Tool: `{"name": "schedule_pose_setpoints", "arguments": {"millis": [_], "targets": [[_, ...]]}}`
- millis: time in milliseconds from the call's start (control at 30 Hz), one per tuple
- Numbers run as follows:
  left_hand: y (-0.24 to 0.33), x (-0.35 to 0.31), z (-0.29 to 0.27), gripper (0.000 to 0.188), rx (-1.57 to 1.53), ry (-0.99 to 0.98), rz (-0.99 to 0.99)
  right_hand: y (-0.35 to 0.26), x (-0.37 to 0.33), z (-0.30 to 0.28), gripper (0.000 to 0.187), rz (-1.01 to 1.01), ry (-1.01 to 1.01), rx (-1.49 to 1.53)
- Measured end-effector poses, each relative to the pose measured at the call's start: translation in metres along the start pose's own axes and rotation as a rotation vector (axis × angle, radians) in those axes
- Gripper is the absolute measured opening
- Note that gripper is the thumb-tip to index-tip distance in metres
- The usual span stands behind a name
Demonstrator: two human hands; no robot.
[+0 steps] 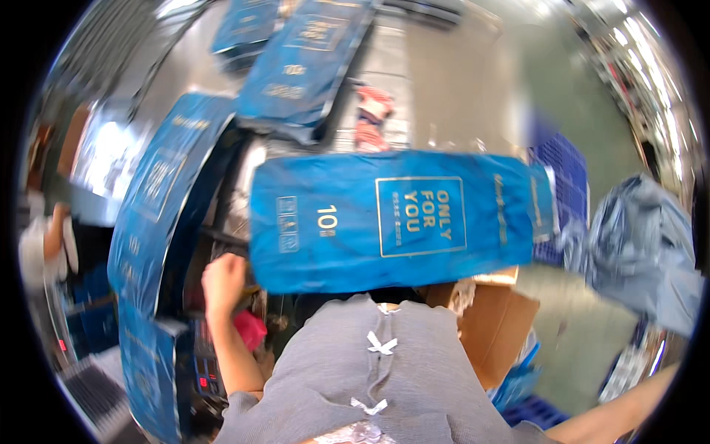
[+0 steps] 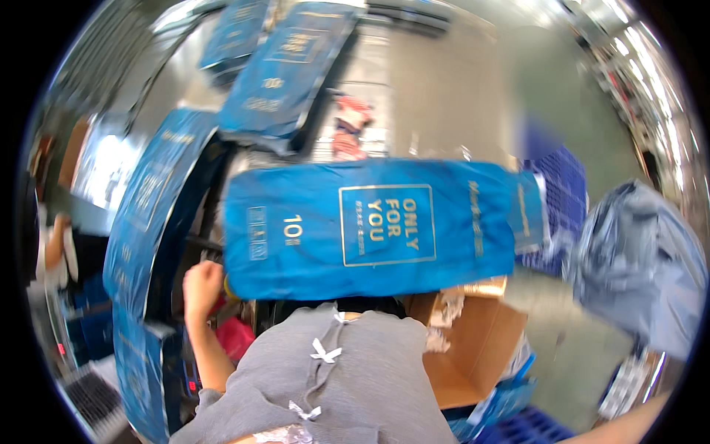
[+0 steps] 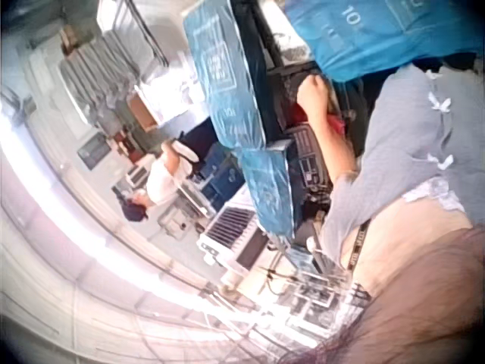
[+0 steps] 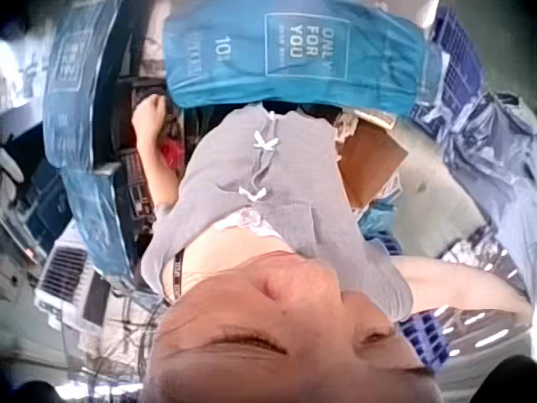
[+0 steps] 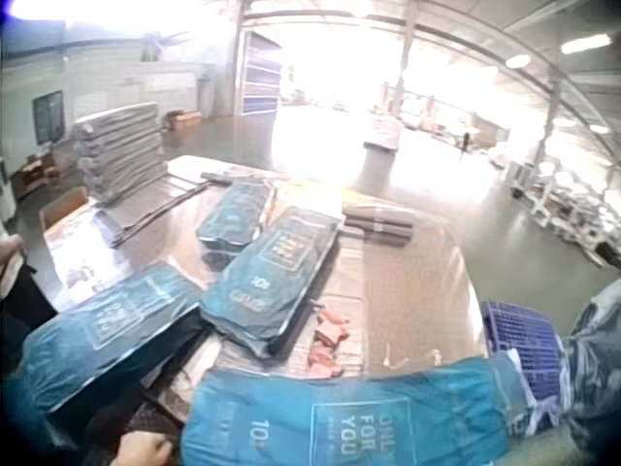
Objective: The person picks up blue packages from a crate and places them on a metal table. They then insert the packages into grey plastic bags, fold the tops, and stack the finished items. The person also puts on striped gloves during the process.
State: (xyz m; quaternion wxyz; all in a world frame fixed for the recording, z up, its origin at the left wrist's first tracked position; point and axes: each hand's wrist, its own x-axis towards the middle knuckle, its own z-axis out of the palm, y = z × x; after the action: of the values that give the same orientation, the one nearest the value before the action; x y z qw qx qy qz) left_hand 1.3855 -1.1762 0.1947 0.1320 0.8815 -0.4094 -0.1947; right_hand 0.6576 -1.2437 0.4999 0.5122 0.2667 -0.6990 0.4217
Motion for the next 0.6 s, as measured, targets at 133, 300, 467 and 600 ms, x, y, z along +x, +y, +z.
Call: {"name": "schedule_pose_setpoints", "arguments": {"millis": [133, 300, 467, 600], "targets": [[0.035, 0.070, -0.010, 0.008, -0.701, 0.110, 0.310, 0.099, 0.022, -0.088, 0.032, 0.037, 0.071, -0.451], [0.137, 0.141, -0.011, 0.025, -0.461, 0.150, 0.715, 0.206, -0.044, -0.199, 0.033, 0.074, -0.083, -1.008], [0.171, 0.211, 0.026, 0.035, -0.068, -0.156, 0.851, 0.155, -0.246, -0.261, 0.050, 0.537, -0.556, -0.665], [0.185, 0.230, 0.082, 0.034, -0.300, -0.789, 0.869, 0.120, -0.401, -0.314, 0.061, 0.841, -1.744, -0.716]]}}
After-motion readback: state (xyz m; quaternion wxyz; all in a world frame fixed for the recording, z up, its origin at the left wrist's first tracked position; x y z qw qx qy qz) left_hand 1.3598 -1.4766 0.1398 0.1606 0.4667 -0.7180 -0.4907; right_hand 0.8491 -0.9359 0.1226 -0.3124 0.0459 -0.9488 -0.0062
